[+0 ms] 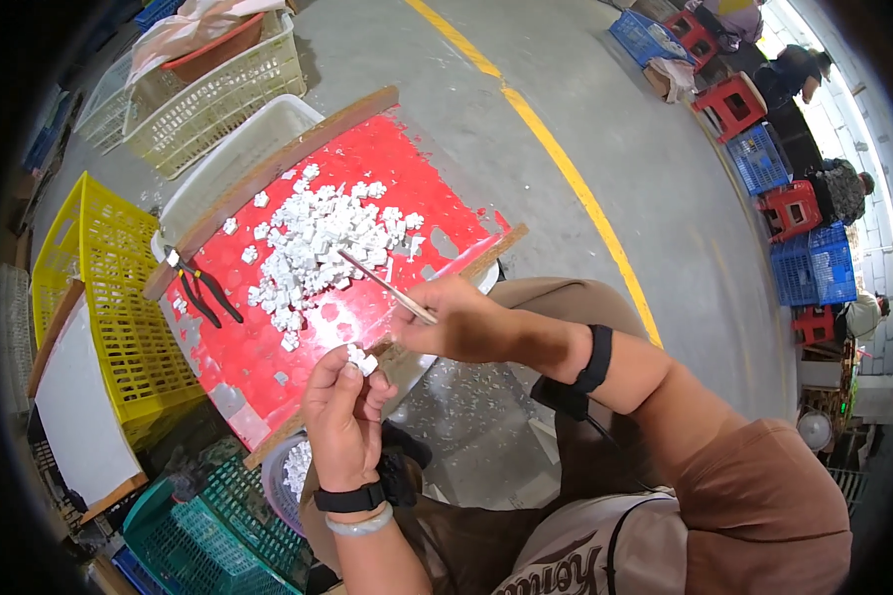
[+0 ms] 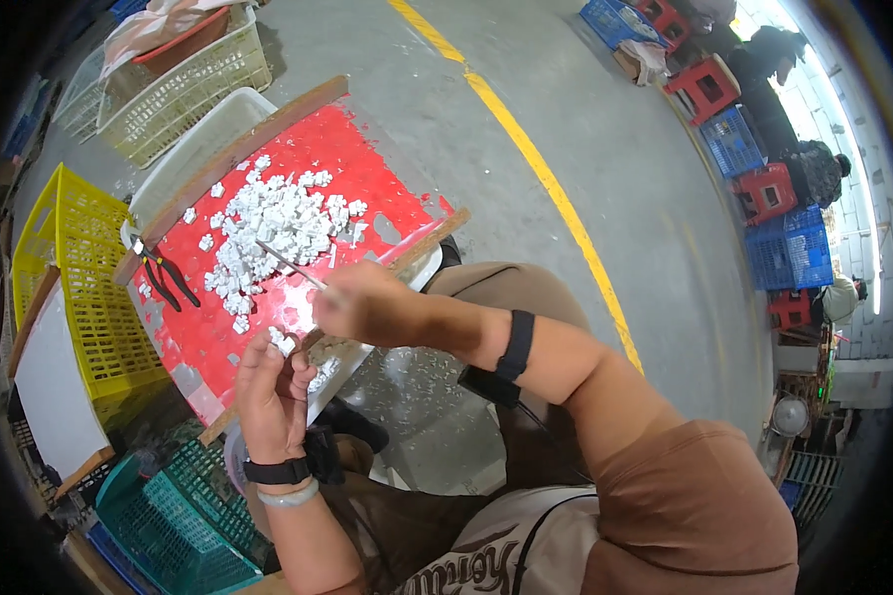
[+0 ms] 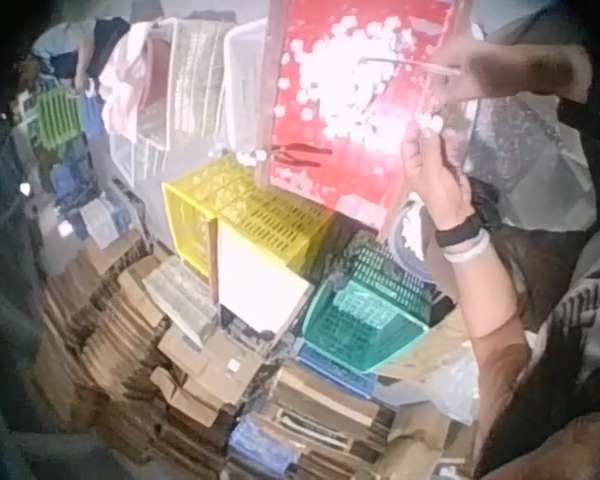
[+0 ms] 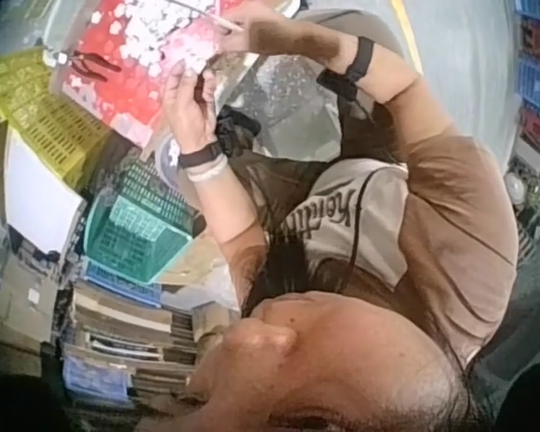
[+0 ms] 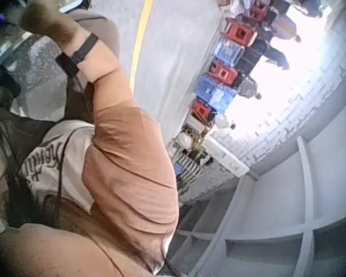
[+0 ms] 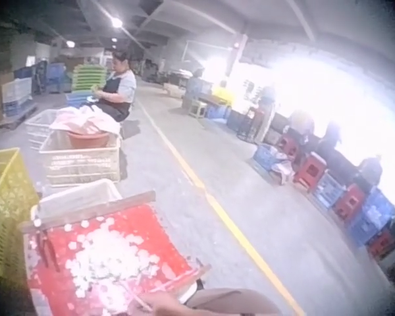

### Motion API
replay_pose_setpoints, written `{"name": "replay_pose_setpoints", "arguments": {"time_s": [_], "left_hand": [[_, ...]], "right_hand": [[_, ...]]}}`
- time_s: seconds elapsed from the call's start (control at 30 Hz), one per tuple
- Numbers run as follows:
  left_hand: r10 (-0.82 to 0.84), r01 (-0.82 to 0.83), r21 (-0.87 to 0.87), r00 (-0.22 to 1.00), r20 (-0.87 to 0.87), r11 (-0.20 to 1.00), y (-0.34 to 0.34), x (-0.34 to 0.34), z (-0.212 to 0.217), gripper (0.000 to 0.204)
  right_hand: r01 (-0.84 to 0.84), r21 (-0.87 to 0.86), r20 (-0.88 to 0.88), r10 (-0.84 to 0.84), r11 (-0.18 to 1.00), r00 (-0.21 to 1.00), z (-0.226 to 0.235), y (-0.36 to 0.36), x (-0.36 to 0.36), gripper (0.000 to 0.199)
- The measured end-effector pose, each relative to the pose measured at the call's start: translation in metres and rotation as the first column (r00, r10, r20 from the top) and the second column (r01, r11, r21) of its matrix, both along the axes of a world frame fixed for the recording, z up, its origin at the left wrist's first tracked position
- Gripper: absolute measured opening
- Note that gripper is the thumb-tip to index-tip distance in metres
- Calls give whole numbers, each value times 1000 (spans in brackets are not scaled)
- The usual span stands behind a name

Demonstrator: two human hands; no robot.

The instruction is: Manually inspecting, processing, and sorting small white plastic components at a factory workstation.

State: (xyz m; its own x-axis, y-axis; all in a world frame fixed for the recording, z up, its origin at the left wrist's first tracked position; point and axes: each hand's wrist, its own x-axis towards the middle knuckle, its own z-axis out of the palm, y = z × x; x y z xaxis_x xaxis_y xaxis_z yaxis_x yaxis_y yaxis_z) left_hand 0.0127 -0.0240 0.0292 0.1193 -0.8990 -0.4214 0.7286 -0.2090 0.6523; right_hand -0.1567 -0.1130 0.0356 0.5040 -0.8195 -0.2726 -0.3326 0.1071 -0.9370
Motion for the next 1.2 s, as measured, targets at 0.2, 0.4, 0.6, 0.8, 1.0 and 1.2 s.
{"name": "replay_pose_setpoints", "arguments": {"time_s": [0.2, 0.4, 0.6, 0.8, 1.0, 1.2], "left_hand": [[14, -21, -25, 971, -238, 999, -2, 7, -1, 32], [-22, -8, -88, 941, -338, 996, 1, 15, -15, 33], [-8, -1, -36, 965, -260, 999, -2, 13, -17, 30], [21, -15, 27, 974, -224, 1000, -6, 10, -10, 26], [-34, 40, 30, 986, -164, 999, -4, 10, -10, 17], [-88, 95, 60, 990, -114, 994, -5, 9, -17, 17]], "right_hand": [[-377, 196, 34, 379, 905, 925, 15, -9, -35, 15], [-207, 237, 66, 197, 949, 978, 8, -13, -34, 17], [-166, 108, 78, 158, 980, 984, 13, -11, -24, 11], [-111, 257, 171, 68, 960, 983, 20, -13, -24, 9], [136, 230, 137, -170, 964, 976, -5, -41, -20, 16], [58, -274, -214, -120, 960, 969, -54, -61, 0, 18]]}}
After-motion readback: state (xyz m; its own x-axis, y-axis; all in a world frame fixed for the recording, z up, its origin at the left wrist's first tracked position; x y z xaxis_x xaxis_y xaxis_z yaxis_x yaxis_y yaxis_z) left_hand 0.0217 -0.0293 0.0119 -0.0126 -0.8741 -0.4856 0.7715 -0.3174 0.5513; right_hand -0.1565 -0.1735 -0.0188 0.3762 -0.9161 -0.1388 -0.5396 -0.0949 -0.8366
